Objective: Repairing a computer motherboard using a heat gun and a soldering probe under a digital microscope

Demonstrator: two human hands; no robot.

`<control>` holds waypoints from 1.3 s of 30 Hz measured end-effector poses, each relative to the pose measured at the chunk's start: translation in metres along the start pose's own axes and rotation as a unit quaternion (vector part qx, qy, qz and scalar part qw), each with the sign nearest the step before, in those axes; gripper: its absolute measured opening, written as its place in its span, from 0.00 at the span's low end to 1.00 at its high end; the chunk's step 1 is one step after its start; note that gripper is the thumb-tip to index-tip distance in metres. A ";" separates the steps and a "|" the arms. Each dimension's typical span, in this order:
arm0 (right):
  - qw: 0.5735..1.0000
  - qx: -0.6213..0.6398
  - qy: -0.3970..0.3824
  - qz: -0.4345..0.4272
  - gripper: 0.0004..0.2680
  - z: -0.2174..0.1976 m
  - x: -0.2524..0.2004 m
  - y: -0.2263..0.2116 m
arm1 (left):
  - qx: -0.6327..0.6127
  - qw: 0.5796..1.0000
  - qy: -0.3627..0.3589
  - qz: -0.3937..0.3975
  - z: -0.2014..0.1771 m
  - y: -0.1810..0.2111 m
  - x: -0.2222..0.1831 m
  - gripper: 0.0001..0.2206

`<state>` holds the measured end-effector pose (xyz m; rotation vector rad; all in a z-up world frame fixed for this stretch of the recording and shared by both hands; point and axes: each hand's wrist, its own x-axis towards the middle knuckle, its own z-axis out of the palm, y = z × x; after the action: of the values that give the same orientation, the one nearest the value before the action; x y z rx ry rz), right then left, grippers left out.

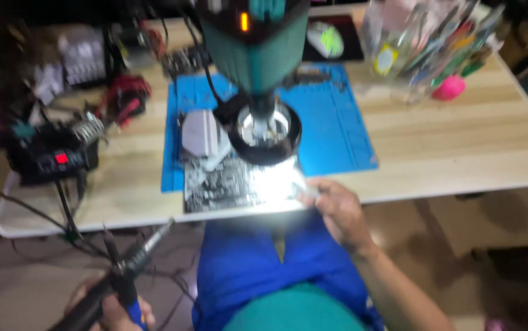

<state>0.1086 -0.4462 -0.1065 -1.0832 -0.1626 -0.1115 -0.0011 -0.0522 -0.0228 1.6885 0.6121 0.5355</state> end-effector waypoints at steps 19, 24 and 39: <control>0.998 -0.023 -0.048 0.033 0.22 0.013 0.013 -0.022 | 0.039 0.995 -0.032 0.091 0.005 0.044 -0.019 0.23; 0.997 -0.039 -0.052 0.038 0.23 0.006 0.014 -0.013 | -0.093 0.875 -0.199 -0.431 -0.082 -0.109 0.106 0.42; 0.996 -0.054 -0.035 0.058 0.21 0.007 0.014 -0.014 | -0.080 0.962 -0.193 -0.176 -0.051 -0.003 0.051 0.16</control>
<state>0.1193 -0.4470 -0.0885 -1.2025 -0.1588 0.0220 0.0044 0.0194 -0.0147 1.4350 0.5485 -0.0034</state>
